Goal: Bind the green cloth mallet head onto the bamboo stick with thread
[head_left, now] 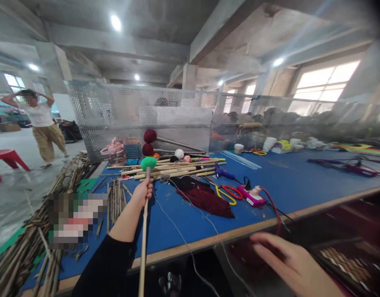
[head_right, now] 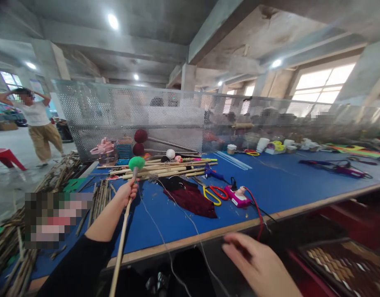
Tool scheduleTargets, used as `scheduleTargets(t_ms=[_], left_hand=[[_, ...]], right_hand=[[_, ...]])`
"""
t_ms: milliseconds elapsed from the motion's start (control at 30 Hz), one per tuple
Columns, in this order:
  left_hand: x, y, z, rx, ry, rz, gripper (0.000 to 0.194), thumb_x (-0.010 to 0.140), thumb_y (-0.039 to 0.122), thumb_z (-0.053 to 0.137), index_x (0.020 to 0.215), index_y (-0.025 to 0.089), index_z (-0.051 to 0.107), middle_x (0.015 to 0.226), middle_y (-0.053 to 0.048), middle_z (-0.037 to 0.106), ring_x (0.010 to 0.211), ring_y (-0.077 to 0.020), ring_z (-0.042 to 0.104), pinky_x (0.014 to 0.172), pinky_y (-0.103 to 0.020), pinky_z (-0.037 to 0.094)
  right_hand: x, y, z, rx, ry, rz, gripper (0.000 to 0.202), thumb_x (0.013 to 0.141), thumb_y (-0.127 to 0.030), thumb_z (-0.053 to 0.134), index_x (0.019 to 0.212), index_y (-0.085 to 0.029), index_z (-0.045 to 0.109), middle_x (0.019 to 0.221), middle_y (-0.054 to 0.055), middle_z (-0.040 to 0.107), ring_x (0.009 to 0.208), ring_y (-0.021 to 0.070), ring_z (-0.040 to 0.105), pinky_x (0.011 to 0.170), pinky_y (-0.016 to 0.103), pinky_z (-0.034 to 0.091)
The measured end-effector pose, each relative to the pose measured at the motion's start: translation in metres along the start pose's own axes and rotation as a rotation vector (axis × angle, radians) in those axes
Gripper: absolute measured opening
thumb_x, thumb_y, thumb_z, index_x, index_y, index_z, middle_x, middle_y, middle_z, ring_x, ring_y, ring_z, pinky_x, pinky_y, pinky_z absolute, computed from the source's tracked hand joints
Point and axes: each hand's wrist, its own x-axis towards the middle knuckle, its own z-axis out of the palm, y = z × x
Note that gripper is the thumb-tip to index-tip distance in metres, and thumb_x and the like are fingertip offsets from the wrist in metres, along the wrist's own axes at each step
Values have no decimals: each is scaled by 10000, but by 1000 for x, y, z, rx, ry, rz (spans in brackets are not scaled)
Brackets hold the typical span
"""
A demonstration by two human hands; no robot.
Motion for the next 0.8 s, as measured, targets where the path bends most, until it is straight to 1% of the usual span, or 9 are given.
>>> scheduleTargets(t_ms=[133, 267, 333, 433, 533, 600, 700, 733, 800], left_hand=[[-7, -1, 7, 14, -43, 12, 157, 832, 295, 467, 835, 144, 505, 471, 87, 317, 298, -4, 227, 302, -109, 102], [-12, -3, 14, 24, -78, 27, 177, 820, 318, 480, 853, 147, 509, 471, 90, 314, 303, -7, 221, 303, -113, 104], [-11, -5, 16, 27, -77, 40, 198, 825, 340, 467, 874, 152, 507, 474, 92, 314, 301, -7, 207, 299, -117, 109], [-9, -4, 16, 24, -63, 54, 214, 830, 354, 454, 895, 156, 506, 481, 90, 320, 302, -9, 209, 294, -117, 118], [-6, -3, 14, -24, -70, 65, 202, 827, 341, 466, 890, 154, 509, 511, 80, 351, 310, -5, 229, 288, -110, 119], [-4, -1, 12, -61, -73, 75, 190, 825, 332, 472, 884, 155, 511, 556, 68, 395, 317, 1, 237, 281, -107, 118], [-2, 2, 10, -79, -52, 89, 189, 816, 334, 484, 871, 155, 514, 650, 43, 466, 330, 11, 258, 273, -106, 120], [-2, 3, 10, -65, -37, 98, 195, 813, 341, 488, 867, 155, 517, 674, 36, 480, 335, 11, 275, 271, -106, 125], [-2, 6, 13, -16, -2, 124, 210, 804, 355, 497, 867, 157, 526, 693, 28, 489, 351, 4, 329, 272, -109, 140]], right_hand=[[60, -28, 40, 337, -472, -56, 305, 795, -429, 487, 740, -164, 626, 594, 16, 594, 532, 121, 532, 508, 209, 432], [139, -64, 106, 441, -587, -137, 235, 779, -358, 519, 729, -142, 595, 515, -23, 513, 444, 82, 430, 450, 198, 353], [183, -78, 143, 369, -545, -148, 220, 788, -330, 503, 802, -134, 601, 562, -3, 554, 466, 93, 458, 472, 210, 367], [240, -95, 195, 112, -302, -193, 331, 721, -305, 596, 996, -122, 579, 833, 83, 638, 721, 157, 569, 646, 247, 417], [270, -108, 232, -104, -322, -186, 457, 598, -291, 706, 1008, -128, 586, 1032, 151, 614, 914, 242, 570, 739, 288, 412], [276, -112, 245, -122, -363, -175, 332, 573, -218, 715, 875, -118, 618, 969, 162, 635, 913, 271, 579, 742, 304, 411], [273, -114, 244, -83, -328, -187, 134, 689, -198, 604, 801, -123, 599, 909, 147, 643, 908, 254, 581, 732, 306, 415], [269, -114, 238, -10, -302, -174, 130, 738, -223, 552, 824, -131, 583, 903, 134, 640, 884, 231, 586, 703, 294, 425], [261, -111, 222, 312, -301, -91, 170, 799, -280, 459, 879, -151, 536, 857, 94, 631, 762, 178, 599, 587, 256, 435]])
